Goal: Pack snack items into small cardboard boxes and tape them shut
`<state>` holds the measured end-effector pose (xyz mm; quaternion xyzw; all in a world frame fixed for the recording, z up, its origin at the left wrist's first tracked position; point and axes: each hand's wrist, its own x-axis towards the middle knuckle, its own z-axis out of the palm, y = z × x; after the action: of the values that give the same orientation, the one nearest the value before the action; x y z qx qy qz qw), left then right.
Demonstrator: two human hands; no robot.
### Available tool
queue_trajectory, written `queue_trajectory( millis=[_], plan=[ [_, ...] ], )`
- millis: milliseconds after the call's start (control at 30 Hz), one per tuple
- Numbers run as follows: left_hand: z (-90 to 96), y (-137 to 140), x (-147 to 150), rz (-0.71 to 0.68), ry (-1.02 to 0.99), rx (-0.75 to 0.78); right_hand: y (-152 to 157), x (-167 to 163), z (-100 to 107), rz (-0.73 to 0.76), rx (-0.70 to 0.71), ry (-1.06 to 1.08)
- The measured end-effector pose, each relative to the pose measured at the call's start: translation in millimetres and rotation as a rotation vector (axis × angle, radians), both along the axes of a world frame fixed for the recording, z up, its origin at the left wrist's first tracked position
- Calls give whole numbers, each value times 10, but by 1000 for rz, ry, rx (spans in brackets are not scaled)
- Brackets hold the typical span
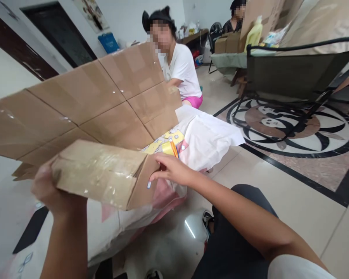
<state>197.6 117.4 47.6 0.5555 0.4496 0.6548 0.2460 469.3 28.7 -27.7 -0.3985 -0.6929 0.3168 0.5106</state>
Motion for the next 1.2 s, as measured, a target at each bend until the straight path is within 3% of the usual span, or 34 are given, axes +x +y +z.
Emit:
queue_trajectory(
  millis=[33,100,200,267,333,400,500,600,667,733,867,933,1067,1133,1200],
  plan=[
    [126,85,264,-25,-41,91,-12,190,69,-62,42,14],
    [302,304,837,-208,-91,199,-31,620,152,-209,102,53],
    [281,625,1746,-355,-21,113,-80,1328,116,-440,119,80],
    [64,759,2321,-412,19,94,-134,1780,-17,-575,97,54],
    [-252,822,2822,-530,217,-8,-192,2170,-218,-712,70,-13],
    [-575,851,3224,-607,290,-55,-235,2475,-446,-817,15,-94],
    [-894,909,3630,-667,358,-93,-235,2756,-720,-824,-141,-115],
    [-947,1011,3761,-650,392,-120,-127,2833,-810,-878,-260,-89],
    [-892,1066,3639,-627,399,-127,10,2792,-793,-951,-270,-101],
    [-827,1072,3311,-619,400,-114,190,2712,-772,-937,-245,-122],
    [-829,909,2067,-543,399,-55,607,2603,-842,-806,-161,-155],
    [-953,764,1254,-390,460,2,801,2614,-907,-867,-147,-126],
    [-1417,338,-322,-139,499,-153,1075,2611,-968,-993,-147,-60],
    [-1653,94,-907,-23,486,-207,1153,2527,-961,-970,-136,-67],
    [-1808,-79,-1283,107,453,-266,1209,2400,-948,-976,-142,-81]
  ],
)
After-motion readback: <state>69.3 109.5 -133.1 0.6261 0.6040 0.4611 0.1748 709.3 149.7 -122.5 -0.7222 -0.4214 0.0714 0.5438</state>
